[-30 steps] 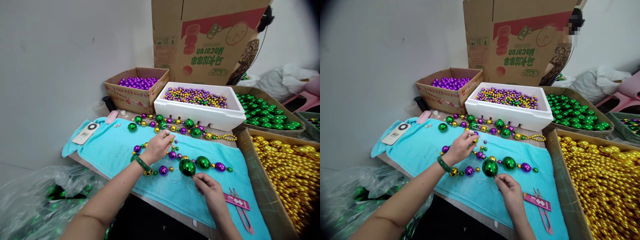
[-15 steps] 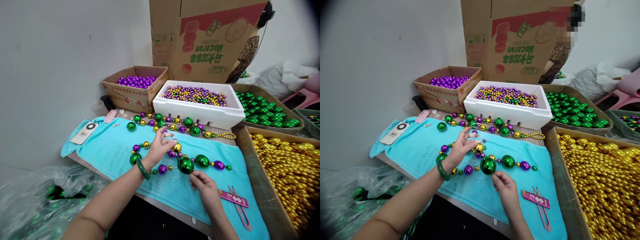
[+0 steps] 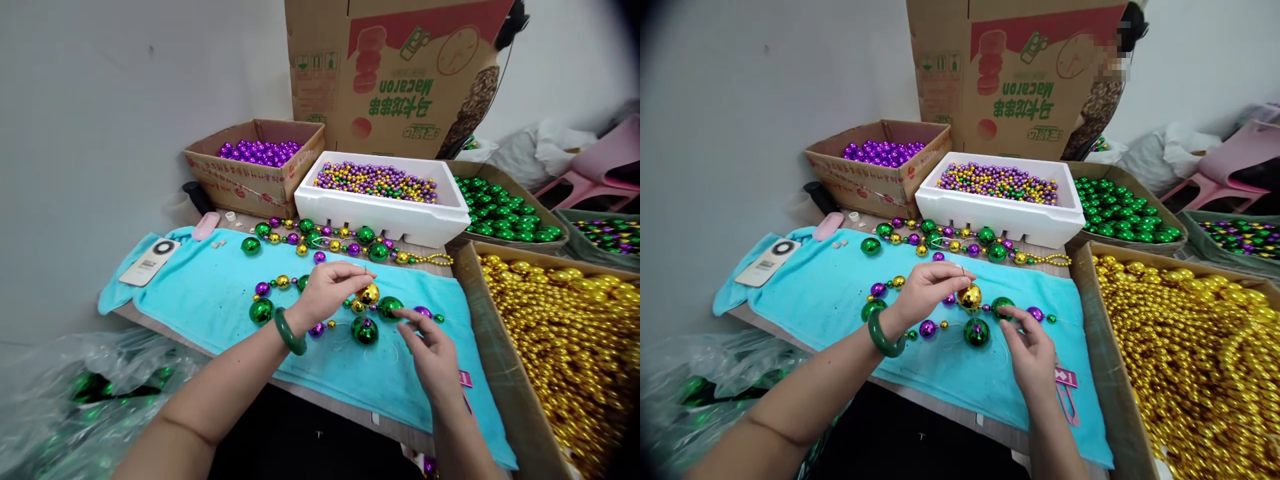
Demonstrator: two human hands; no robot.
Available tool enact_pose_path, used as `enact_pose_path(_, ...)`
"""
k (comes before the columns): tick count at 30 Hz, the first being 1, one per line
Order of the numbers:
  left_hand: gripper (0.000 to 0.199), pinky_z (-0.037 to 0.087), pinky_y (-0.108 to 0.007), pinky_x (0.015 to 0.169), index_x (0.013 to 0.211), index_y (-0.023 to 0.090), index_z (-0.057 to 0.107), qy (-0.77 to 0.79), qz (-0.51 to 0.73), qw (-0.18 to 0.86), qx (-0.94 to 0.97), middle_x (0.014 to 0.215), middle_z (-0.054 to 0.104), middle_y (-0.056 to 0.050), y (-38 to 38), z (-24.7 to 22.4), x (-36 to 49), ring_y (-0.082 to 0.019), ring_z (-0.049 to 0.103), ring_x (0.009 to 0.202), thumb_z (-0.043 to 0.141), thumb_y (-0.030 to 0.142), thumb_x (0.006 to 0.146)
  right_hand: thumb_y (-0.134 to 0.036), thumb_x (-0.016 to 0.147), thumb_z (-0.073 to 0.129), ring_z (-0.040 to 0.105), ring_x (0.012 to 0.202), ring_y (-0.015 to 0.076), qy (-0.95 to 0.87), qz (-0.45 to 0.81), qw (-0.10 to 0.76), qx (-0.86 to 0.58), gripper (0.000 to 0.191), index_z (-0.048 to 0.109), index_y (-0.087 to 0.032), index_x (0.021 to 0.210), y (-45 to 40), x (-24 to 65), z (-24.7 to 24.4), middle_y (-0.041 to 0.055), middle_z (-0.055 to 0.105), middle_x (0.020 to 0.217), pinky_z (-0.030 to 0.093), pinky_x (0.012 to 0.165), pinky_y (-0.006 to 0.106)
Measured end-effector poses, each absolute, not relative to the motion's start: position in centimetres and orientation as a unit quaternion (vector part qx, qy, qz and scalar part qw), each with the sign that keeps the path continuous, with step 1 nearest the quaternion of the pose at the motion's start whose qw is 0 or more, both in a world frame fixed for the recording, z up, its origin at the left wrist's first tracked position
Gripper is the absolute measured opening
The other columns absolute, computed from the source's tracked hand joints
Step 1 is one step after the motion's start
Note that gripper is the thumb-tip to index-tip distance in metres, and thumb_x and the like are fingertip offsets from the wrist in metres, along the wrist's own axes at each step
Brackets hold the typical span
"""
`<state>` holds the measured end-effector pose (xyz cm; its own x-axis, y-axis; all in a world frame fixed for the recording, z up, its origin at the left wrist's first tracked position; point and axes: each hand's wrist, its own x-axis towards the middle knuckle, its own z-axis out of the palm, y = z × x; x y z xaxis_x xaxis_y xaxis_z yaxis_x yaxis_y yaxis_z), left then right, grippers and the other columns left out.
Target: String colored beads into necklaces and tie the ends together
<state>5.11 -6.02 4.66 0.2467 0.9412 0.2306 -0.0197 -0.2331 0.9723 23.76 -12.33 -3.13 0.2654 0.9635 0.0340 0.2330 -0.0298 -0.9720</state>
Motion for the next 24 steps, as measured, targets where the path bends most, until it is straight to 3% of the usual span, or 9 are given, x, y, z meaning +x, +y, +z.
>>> enact_pose_path(2,0.010,0.052,-0.028,0.073,0.076,0.017,0.073,0.351,0.480,0.471,0.652,0.082,0.071,-0.006,-6.3,5.8,5.7,-0.014,0.063,0.076,0.065,0.024,0.075,-0.037,0.073,0.063,0.054,0.069,0.0158,-0.489,0.378,0.538,-0.573,0.031,0.066,-0.018,0.098,-12.3,23.3,-2.0,0.0081,0.065,0.093,0.041,0.054,0.026)
enact_pose_path(7,0.008,0.049,-0.034,0.087,0.073,0.019,0.072,0.321,0.476,0.415,0.706,0.092,0.069,-0.006,-6.5,7.8,6.8,-0.017,0.062,0.092,0.065,0.020,0.075,-0.033,0.074,0.065,0.048,0.059,0.0129,-0.501,0.394,0.578,-0.509,0.032,0.063,-0.020,0.102,-12.1,21.9,0.0,0.0034,0.060,0.074,0.037,0.048,0.025)
enact_pose_path(10,0.007,0.047,-0.037,0.091,0.071,0.019,0.071,0.313,0.455,0.403,0.729,0.095,0.066,-0.005,-6.4,8.0,7.1,-0.018,0.061,0.095,0.065,0.019,0.075,-0.030,0.074,0.064,0.048,0.060,0.0125,-0.514,0.371,0.597,-0.491,0.037,0.061,-0.021,0.110,-12.2,22.0,0.7,0.0042,0.061,0.080,0.039,0.050,0.025)
enact_pose_path(12,0.009,0.048,-0.036,0.087,0.071,0.019,0.071,0.298,0.442,0.430,0.728,0.093,0.065,-0.005,-6.4,7.9,7.2,-0.017,0.061,0.093,0.064,0.019,0.076,-0.030,0.075,0.063,0.048,0.059,0.0121,-0.526,0.377,0.581,-0.494,0.032,0.064,-0.020,0.106,-12.2,22.1,0.9,0.0047,0.063,0.081,0.039,0.049,0.025)
enact_pose_path(16,0.009,0.048,-0.032,0.085,0.072,0.018,0.070,0.287,0.473,0.469,0.688,0.086,0.065,-0.004,-5.9,8.0,7.4,-0.015,0.061,0.089,0.062,0.017,0.077,-0.034,0.073,0.065,0.052,0.057,0.0126,-0.522,0.406,0.535,-0.526,0.018,0.068,-0.017,0.079,-12.0,21.9,0.7,0.0061,0.067,0.075,0.041,0.049,0.025)
enact_pose_path(20,0.007,0.047,-0.031,0.085,0.072,0.017,0.069,0.278,0.488,0.477,0.676,0.083,0.067,-0.003,-4.9,7.8,7.1,-0.014,0.061,0.086,0.064,0.017,0.075,-0.040,0.070,0.067,0.047,0.046,0.0093,-0.479,0.447,0.526,-0.543,0.026,0.067,-0.016,0.080,-11.5,22.0,0.1,0.0054,0.067,0.066,0.036,0.040,0.022)
enact_pose_path(24,0.012,0.048,-0.028,0.073,0.074,0.016,0.069,0.301,0.476,0.518,0.644,0.081,0.067,-0.003,-3.3,6.5,6.2,-0.012,0.059,0.076,0.063,0.026,0.076,-0.044,0.066,0.070,0.043,0.042,0.0077,-0.470,0.491,0.490,-0.546,0.033,0.067,-0.014,0.081,-11.2,22.7,-0.5,0.0043,0.064,0.061,0.032,0.036,0.021)
